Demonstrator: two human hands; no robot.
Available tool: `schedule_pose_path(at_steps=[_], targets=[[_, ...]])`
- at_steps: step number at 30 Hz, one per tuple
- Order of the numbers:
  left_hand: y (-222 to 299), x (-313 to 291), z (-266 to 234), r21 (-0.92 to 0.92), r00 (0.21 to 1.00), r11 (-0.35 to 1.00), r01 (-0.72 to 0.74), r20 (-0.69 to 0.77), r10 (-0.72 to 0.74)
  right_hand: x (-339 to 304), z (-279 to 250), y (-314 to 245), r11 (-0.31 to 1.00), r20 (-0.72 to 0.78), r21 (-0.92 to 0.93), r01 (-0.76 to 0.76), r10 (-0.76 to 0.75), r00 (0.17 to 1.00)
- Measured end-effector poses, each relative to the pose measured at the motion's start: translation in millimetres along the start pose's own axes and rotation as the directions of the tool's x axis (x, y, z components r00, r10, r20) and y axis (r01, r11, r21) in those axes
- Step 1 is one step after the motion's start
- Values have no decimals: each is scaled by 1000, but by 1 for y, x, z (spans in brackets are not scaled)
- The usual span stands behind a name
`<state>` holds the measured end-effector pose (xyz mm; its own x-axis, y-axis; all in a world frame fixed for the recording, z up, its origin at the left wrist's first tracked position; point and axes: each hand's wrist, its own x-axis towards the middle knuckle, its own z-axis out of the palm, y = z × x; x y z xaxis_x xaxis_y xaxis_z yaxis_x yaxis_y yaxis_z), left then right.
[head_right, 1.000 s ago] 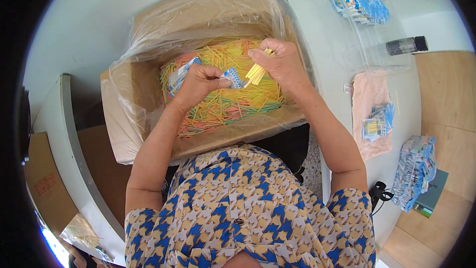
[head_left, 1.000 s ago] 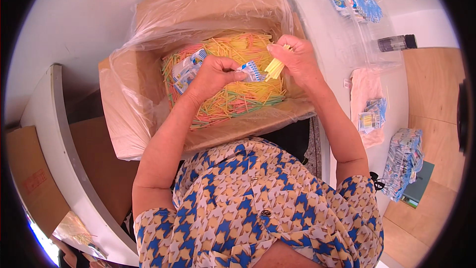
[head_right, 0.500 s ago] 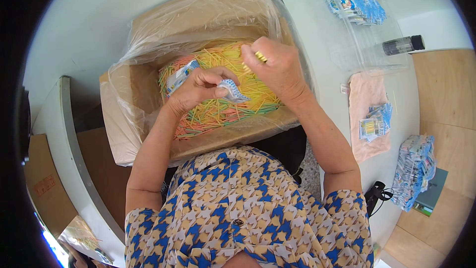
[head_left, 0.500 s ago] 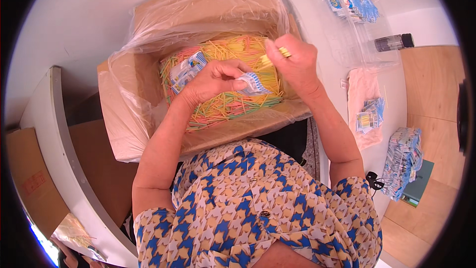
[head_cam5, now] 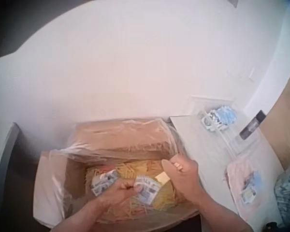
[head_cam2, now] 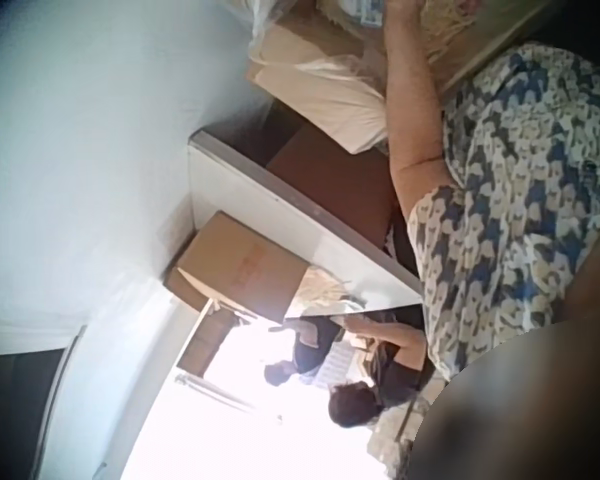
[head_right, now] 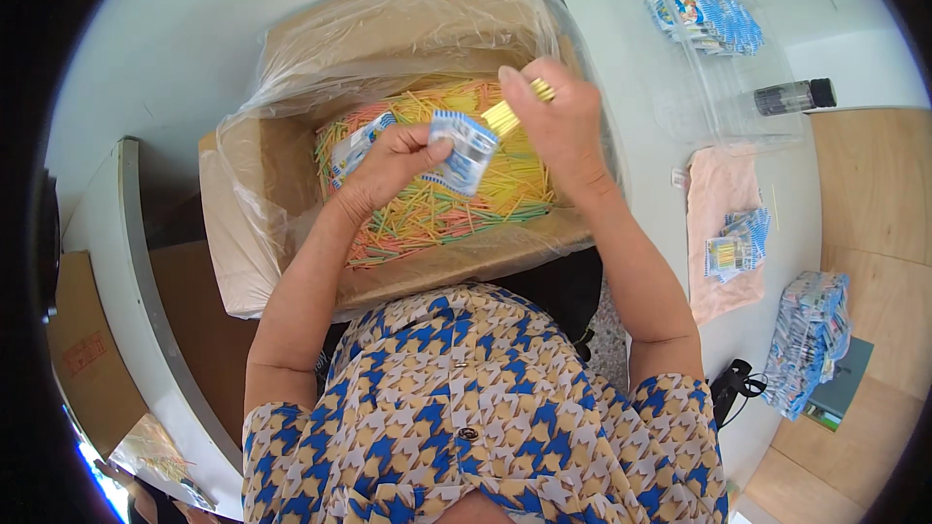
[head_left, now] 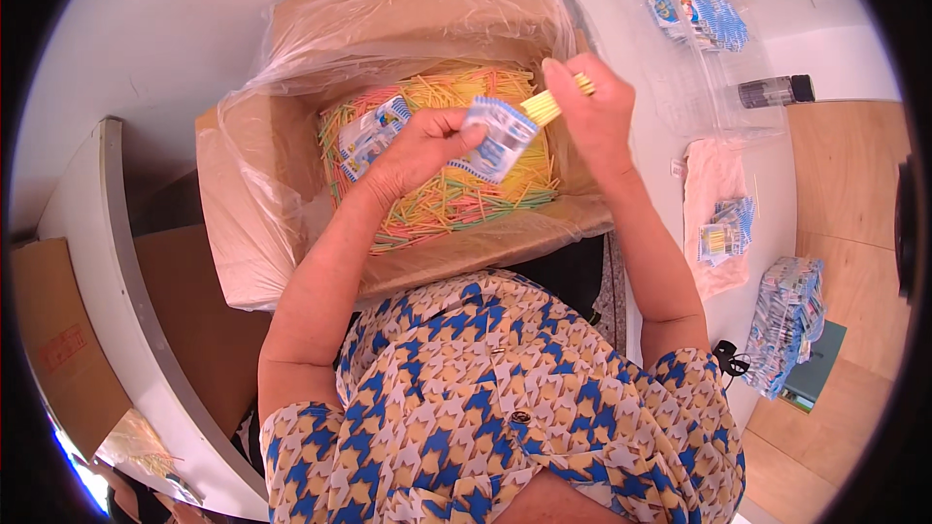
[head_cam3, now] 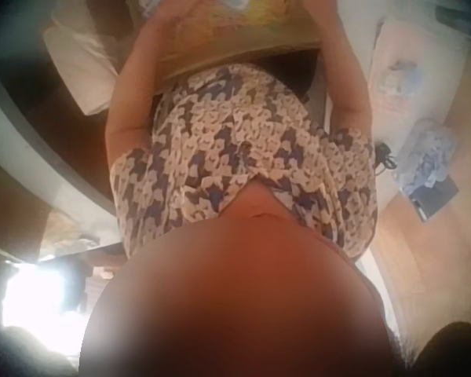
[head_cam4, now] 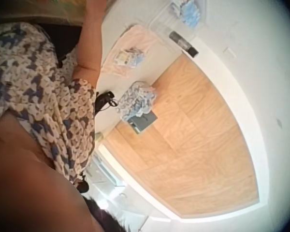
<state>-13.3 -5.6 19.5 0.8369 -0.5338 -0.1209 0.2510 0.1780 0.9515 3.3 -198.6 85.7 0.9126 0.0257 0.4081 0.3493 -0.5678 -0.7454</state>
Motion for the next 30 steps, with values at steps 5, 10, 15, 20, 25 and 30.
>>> schedule_pose_path(at_steps=[5, 10, 15, 20, 25, 30], targets=[[-4, 2, -5, 28, 996, 998, 65, -59, -63, 8, -22, 4, 916, 607, 18, -400, 308, 733], [-8, 4, -8, 182, 999, 983, 27, 33, -33, -4, -21, 8, 927, 678, -77, -368, 319, 662], [-9, 4, -6, 85, 1000, 996, -17, 5, 16, -14, -7, 15, 966, 538, 80, -244, 164, 827], [-16, 5, -19, 161, 995, 986, -50, -74, 63, -14, -15, 9, 971, 531, 94, -218, 136, 836], [-16, 4, -17, 126, 981, 977, -173, -64, 183, 5, -25, -12, 683, 540, 364, -633, 399, 741], [-12, 4, -13, 122, 982, 975, -184, -15, 187, 9, -8, -14, 694, 612, 309, -651, 378, 694]])
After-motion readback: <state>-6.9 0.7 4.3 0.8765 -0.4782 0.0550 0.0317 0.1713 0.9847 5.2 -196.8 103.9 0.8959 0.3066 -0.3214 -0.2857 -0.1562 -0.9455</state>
